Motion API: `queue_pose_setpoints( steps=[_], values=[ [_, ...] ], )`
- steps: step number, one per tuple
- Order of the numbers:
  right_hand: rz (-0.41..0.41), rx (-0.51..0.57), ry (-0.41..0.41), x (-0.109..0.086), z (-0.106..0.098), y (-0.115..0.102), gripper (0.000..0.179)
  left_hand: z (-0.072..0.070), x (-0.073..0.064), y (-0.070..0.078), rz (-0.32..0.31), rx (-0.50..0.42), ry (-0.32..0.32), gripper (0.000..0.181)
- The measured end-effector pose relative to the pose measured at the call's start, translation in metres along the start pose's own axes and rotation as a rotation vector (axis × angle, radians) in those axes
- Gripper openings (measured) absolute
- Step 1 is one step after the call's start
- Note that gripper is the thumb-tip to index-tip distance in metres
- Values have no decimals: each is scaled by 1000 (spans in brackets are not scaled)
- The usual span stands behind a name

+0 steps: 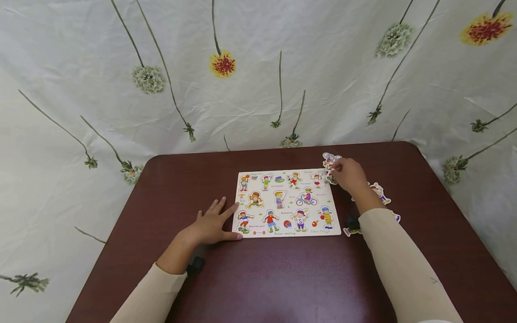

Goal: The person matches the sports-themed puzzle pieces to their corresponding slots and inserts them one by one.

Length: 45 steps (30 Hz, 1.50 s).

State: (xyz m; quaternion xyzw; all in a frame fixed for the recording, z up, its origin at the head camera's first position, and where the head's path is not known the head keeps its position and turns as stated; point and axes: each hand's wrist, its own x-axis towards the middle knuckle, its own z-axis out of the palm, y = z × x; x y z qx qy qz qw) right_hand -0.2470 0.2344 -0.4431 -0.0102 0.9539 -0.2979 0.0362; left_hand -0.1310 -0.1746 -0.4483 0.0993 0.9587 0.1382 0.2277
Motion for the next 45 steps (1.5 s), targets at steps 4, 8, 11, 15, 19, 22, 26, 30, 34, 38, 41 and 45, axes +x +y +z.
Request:
queue_pose_setpoints(
  steps=[4, 8, 11, 15, 19, 22, 26, 30, 34, 38, 41, 45],
  values=[
    [-19, 19, 9, -5, 3, -8, 26, 0, 0, 1, 1, 8, 8, 97],
    [-40, 35, 9, -10, 8, -16, 24, 0, -1, 4, -4, 17, 18, 96],
    [-68, 45, 7, -14, 12, -23, 23, 0, -2, 6, -9, 19, 24, 96],
    [-87, 70, -2, -20, 17, -32, 22, 1, -2, 7, -11, 17, 31, 96],
    [-102, 93, -9, -25, 23, -40, 21, 1, -2, 7, -10, 12, 34, 96],
    [-115, 98, -12, -28, 28, -46, 20, 1, -1, 6, -9, 9, 34, 96],
    [-120, 98, -23, -32, 33, -54, 19, 1, -1, 6, -10, 6, 30, 96],
    [-133, 102, -38, -36, 38, -61, 19, 1, 0, 5, -13, 1, 27, 97],
    [-161, 114, -38, -41, 44, -71, 17, 1, -1, 5, -14, -4, 26, 97],
    [-200, 126, -33, -47, 51, -80, 15, 0, -2, 6, -12, -5, 26, 96],
    [-216, 139, -45, -51, 56, -87, 15, -1, -2, 6, -10, -4, 27, 96],
    [-239, 149, -55, -56, 65, -96, 14, -1, -2, 6, -7, -6, 28, 96]
  ],
)
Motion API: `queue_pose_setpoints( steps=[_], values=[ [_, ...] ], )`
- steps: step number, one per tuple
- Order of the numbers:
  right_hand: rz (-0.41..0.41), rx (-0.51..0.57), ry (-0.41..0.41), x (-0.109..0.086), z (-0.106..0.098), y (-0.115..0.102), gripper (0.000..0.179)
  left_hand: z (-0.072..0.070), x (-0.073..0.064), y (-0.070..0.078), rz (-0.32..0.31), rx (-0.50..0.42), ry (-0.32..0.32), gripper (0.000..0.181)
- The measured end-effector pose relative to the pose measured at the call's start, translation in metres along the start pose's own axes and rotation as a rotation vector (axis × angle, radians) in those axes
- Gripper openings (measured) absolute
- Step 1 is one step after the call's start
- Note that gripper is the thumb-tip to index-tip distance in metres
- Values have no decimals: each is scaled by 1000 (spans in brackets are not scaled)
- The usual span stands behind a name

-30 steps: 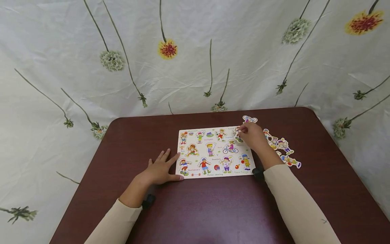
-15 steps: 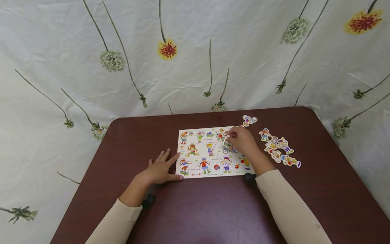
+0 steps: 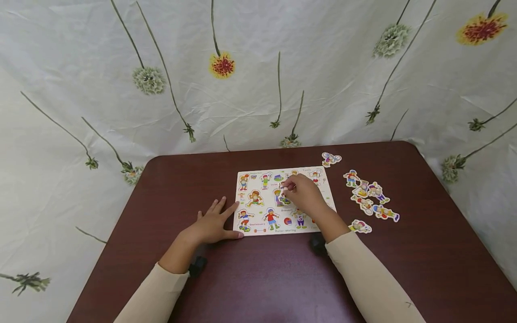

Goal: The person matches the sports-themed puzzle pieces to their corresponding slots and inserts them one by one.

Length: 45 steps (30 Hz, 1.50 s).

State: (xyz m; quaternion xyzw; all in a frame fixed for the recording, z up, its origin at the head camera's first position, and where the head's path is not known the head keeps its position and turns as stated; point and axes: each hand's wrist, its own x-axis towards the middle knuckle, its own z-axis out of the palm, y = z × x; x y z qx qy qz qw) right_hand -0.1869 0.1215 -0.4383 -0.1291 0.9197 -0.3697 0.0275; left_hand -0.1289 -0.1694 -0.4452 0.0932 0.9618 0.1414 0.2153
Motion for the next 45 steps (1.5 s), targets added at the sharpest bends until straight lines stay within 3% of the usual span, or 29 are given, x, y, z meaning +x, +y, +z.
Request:
queue_pose_setpoints(
  steps=[28, 45],
  values=[
    [-129, 18, -92, -7, 56, -54, 8, -1, 0, 0, 1, 17, 3, 96],
    [-164, -20, -148, -9, 77, -66, 13, -1, 0, -1, 14, 15, 4, 95]
  ],
)
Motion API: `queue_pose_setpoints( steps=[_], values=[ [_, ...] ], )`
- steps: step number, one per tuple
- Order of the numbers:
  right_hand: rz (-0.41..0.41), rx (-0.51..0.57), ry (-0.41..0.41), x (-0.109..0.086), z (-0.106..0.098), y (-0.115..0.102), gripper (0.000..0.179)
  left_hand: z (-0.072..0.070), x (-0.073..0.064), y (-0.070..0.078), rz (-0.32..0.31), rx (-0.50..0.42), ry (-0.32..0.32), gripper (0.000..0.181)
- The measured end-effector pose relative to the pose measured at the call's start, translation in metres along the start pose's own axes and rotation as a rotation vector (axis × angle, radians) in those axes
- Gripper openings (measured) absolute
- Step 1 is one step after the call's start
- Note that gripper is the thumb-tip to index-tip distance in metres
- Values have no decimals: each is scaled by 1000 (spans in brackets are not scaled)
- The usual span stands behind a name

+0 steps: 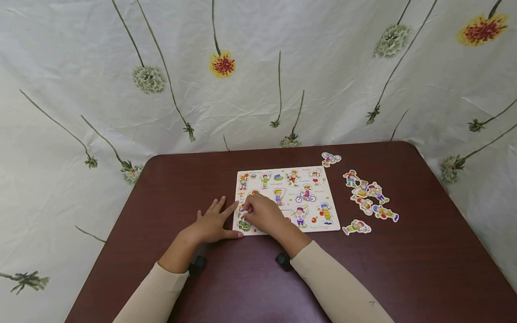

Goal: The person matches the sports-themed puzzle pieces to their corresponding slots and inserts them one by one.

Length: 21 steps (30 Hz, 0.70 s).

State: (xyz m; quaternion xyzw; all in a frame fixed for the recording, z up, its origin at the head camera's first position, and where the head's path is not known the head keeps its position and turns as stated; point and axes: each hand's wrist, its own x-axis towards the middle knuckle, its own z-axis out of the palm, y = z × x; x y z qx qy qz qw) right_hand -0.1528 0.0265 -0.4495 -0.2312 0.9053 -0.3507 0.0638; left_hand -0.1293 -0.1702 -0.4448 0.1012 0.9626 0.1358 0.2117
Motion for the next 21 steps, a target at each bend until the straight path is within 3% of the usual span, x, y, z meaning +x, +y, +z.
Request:
queue_pose_setpoints(
  steps=[21],
  values=[
    [-19, -137, -198, 19, 7, -5, 7, 1, -1, -1, -3, -11, -5, 95]
  ],
)
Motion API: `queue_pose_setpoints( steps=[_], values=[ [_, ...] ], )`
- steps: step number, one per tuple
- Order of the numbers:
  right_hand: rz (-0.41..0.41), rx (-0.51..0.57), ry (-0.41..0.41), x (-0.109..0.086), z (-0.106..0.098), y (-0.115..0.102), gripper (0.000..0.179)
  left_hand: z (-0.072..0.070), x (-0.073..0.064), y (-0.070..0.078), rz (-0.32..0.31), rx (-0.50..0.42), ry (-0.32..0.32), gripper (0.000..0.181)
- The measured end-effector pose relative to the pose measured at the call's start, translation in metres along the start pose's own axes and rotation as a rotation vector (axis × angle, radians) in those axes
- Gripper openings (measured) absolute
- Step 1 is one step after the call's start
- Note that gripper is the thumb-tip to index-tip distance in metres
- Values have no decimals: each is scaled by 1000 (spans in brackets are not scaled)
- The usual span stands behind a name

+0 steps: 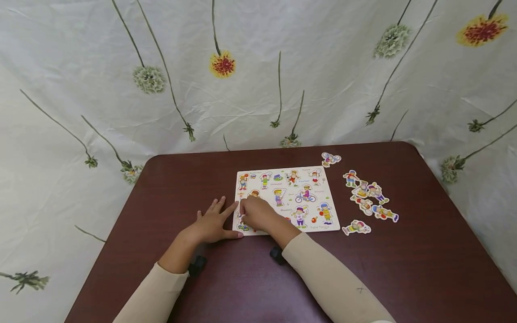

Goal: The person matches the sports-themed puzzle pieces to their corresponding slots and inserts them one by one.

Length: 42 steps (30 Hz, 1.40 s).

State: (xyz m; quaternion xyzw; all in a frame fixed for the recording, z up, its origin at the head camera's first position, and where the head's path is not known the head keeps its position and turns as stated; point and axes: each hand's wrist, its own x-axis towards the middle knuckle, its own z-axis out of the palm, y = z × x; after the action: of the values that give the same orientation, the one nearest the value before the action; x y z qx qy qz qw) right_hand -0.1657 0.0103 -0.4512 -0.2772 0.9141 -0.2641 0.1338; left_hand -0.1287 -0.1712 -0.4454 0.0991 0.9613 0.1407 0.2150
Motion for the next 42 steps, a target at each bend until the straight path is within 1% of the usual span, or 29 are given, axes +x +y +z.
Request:
queue_pose_setpoints(
  steps=[15, 23, 26, 34, 38, 42],
  values=[
    [12, -14, 12, 0, 1, 1, 8, 0, 1, 1, 0, 4, 2, 96],
    [53, 38, -9, 1, -1, 3, 6, 1, 2, 0, 3, 9, 4, 96],
    [64, 85, -3, 0, -2, 3, 6, 1, 2, 0, -1, 12, 1, 96],
    [104, 286, 65, -5, -3, 8, 11, -1, 1, 2, -10, -5, -3, 96],
    [117, 366, 124, -8, -5, 8, 15, -3, 0, 2, -12, -16, -6, 96],
    [144, 428, 216, -11, -8, 9, 19, -4, -1, 3, -10, -22, -3, 96]
  ],
)
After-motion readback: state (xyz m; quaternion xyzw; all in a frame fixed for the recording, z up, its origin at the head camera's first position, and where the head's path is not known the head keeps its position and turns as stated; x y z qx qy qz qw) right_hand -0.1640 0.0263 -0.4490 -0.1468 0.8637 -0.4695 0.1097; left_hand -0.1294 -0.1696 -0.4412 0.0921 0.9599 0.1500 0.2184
